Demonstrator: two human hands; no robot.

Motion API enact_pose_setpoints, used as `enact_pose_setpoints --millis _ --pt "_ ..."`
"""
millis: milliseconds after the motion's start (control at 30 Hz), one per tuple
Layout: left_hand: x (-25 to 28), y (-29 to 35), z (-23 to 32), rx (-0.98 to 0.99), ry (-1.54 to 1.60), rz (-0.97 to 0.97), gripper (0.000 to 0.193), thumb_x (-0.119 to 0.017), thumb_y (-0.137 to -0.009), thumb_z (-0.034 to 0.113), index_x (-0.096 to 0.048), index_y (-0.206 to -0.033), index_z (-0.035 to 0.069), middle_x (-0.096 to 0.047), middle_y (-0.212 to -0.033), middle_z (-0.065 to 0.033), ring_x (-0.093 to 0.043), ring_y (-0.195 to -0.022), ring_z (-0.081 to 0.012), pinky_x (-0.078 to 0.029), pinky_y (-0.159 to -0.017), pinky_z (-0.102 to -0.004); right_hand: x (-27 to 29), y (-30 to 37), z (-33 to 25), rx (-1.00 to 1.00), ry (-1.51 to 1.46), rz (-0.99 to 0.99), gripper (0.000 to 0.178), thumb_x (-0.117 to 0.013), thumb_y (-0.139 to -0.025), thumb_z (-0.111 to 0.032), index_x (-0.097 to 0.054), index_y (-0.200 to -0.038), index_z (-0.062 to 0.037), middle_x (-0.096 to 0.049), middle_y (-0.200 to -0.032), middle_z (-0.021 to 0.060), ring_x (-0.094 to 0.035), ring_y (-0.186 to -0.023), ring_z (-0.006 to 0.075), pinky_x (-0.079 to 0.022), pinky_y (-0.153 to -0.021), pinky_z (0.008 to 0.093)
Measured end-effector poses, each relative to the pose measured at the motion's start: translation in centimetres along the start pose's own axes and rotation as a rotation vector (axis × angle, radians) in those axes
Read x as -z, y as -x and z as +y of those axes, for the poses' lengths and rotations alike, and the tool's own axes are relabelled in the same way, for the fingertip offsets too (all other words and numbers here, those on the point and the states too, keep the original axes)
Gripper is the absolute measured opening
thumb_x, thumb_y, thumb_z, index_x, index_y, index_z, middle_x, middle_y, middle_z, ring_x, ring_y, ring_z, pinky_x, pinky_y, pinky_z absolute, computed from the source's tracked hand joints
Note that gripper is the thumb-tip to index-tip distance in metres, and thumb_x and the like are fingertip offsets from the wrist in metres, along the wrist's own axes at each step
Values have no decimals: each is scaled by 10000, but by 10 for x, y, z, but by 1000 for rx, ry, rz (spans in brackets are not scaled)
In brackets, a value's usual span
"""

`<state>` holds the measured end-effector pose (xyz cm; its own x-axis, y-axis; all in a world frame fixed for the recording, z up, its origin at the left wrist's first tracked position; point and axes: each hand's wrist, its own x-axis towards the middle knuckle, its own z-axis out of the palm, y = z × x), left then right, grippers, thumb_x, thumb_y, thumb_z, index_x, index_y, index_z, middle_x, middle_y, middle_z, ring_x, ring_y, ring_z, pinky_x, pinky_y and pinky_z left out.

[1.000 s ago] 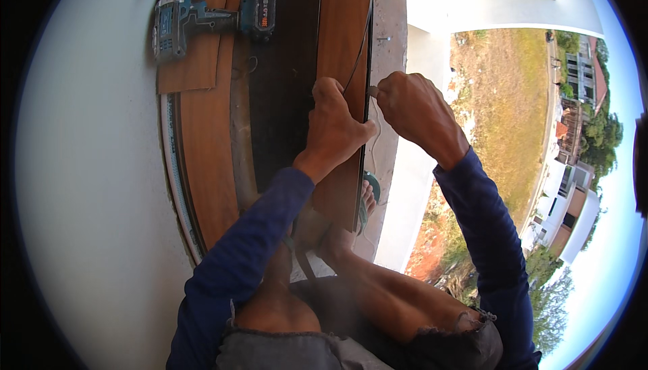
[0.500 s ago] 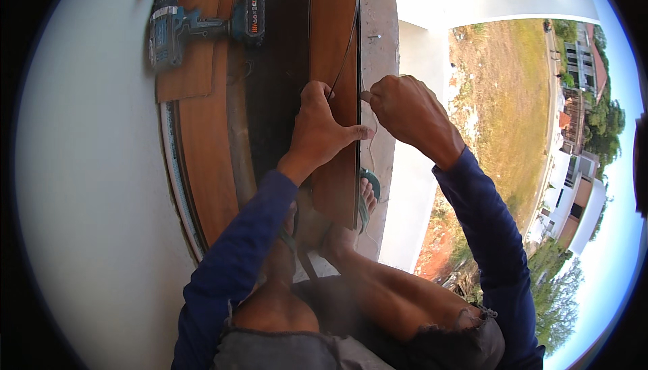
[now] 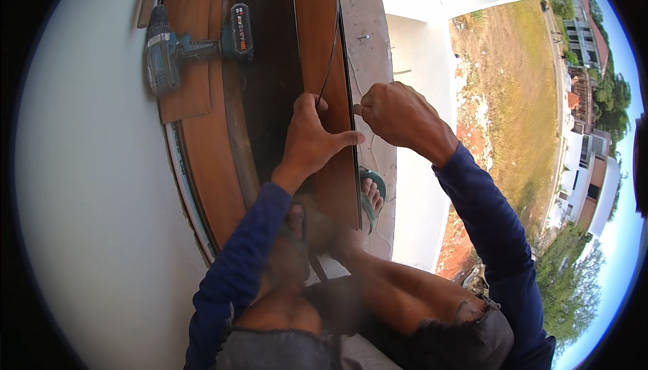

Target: The person marks and cuts a piece of wooden plank using a utility knife while installing flooring on an outdoor ledge.

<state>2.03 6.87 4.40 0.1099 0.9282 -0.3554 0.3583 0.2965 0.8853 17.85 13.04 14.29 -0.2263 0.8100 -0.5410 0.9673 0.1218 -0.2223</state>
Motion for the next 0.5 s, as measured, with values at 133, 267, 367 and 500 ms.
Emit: enact_pose_setpoints --millis 133,267,367,500 --pt "-1 -2 3 -21 -12 12 835 -944 -612 437 -477 -1144 -4 -535 -1102 -152 -560 -1063 -279 -464 -933 -373 7 -6 4 48 -56 162 238 -584 -870 -140 -677 -754 45 -644 -734 274 -653 -719 458 -534 -670 504" --pt "-5 -2 4 -33 -30 32 784 -924 -639 382 -481 -1152 -13 -541 -1115 -162 -562 -1068 -283 -462 -930 -378 -2 -20 10 49 -76 204 326 -549 -924 -167 -591 -672 37 -574 -639 280 -582 -608 460 -484 -656 536" --pt "-3 -1 8 -2 -32 -14 757 -887 -660 322 -434 -1168 -9 -484 -1136 -159 -554 -1089 -314 -481 -936 -415 -2 -23 5 22 -14 165 214 -575 -864 -117 -678 -760 39 -650 -738 268 -662 -735 457 -536 -671 513" --pt "-6 0 6 -22 -31 18 727 -871 -656 305 -436 -1146 -10 -486 -1119 -163 -546 -1063 -311 -477 -916 -406 1 -24 -1 26 80 152 186 -572 -859 -93 -678 -779 38 -664 -775 261 -673 -753 447 -542 -676 508"
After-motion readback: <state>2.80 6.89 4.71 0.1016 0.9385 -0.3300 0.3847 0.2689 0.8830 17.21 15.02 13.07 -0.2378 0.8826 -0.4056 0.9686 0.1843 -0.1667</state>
